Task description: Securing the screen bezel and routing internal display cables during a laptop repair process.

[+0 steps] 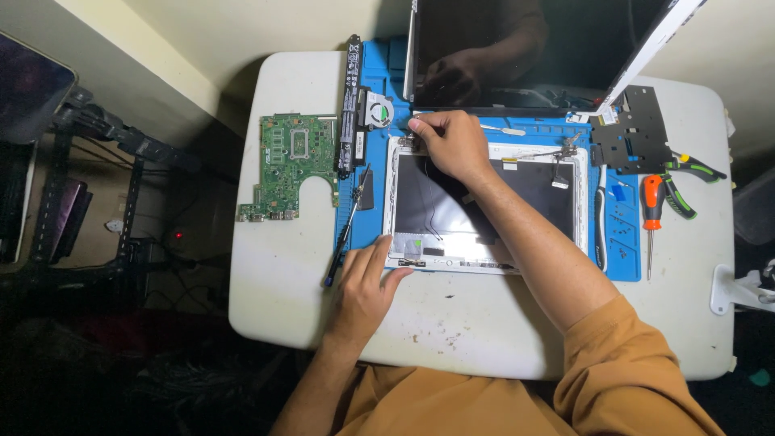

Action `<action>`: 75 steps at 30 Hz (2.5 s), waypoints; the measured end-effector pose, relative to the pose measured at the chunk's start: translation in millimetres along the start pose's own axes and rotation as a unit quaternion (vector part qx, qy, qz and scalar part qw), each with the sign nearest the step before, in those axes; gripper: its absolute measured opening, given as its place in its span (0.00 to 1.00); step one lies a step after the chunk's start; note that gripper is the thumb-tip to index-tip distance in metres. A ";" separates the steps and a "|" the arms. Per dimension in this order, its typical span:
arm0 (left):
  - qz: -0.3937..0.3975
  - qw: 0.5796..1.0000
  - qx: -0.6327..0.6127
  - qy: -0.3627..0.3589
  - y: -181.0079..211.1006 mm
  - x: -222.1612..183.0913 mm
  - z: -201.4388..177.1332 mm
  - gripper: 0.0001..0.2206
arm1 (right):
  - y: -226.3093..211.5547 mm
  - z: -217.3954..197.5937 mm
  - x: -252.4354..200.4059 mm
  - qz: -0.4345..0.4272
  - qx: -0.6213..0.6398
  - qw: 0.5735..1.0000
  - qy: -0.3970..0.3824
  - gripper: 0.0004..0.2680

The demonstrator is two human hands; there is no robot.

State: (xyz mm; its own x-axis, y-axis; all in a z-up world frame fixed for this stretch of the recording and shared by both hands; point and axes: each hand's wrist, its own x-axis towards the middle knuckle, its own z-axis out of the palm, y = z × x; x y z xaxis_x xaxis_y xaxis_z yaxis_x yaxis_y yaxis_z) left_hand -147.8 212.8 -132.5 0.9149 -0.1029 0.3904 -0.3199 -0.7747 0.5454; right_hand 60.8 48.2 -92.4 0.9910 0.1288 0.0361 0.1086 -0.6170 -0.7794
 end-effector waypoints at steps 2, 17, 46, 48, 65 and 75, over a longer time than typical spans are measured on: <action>0.001 1.000 0.008 -0.005 3.2 2.8 -4.2 0.26 | 7.8 2.7 -0.1 -0.005 0.004 1.000 0.006 0.08; 0.001 1.000 0.010 -0.006 -0.8 2.5 -2.2 0.25 | 32.3 2.2 1.9 -0.054 0.059 0.996 0.035 0.07; -0.085 0.987 -0.134 0.030 58.4 28.3 -1.4 0.03 | 8.1 -81.5 -118.3 -0.010 0.060 0.989 0.136 0.02; -0.013 0.993 -0.056 0.098 55.8 28.7 -1.4 0.01 | 3.3 -79.5 -116.1 -0.010 0.090 0.989 0.119 0.03; -0.176 0.961 0.069 0.203 -75.6 45.6 -10.8 0.02 | 38.1 -70.5 -116.6 -0.024 0.102 0.992 0.065 0.11; -0.224 0.960 0.033 0.165 -75.2 49.2 0.9 0.02 | 54.0 -68.7 -120.2 -0.029 0.072 0.995 0.060 0.10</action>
State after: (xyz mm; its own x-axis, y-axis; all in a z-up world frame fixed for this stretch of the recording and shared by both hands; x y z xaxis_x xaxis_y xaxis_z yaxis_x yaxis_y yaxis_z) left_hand -78.5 265.4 -155.0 0.8257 0.4440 0.3480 0.1133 -0.7348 0.6687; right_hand -47.0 -53.9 -95.8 0.9865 0.0615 0.1520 0.1625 -0.4919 -0.8553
